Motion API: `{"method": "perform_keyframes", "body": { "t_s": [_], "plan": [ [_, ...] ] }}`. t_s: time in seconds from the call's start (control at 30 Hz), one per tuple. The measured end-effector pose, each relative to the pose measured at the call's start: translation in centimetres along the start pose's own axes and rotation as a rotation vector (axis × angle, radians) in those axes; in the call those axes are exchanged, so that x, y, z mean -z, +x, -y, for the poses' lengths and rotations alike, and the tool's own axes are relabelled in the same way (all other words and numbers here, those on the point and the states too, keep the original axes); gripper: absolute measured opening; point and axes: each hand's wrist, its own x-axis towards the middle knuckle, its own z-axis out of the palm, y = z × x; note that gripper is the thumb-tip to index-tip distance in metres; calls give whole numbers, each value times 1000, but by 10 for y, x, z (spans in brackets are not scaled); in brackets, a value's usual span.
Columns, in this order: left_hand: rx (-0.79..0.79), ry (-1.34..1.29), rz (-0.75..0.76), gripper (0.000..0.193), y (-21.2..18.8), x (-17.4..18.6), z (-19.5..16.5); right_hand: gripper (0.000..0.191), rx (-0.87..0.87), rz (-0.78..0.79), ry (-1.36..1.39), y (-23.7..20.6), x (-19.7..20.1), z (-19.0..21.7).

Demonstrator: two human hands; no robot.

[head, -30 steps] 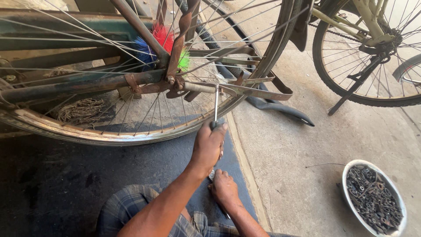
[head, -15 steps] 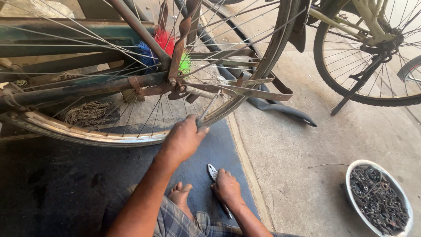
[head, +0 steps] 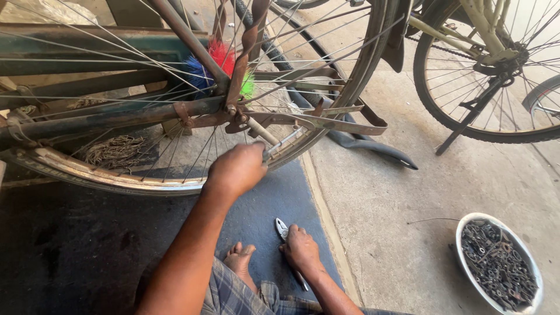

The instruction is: The person sits on the floor and repairs the rear brake of a bicycle. They use a screwdriver to adjust the brake arm and a spring, and pliers to manipulate a small metal clip. The person repeatedly attaches and detaches the spring and clip while tightening the screw.

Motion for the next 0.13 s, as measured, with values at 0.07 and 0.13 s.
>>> {"method": "perform_keyframes", "body": {
  "t_s": [0.07, 0.13],
  "plan": [
    [-35, -6, -27, 26, 8, -6, -1, 45, -5, 1, 12, -11, 25, 20],
    [-101, -38, -66, 26, 16, -11, 3, 45, -11, -1, 16, -14, 79, 28]
  ]
}}
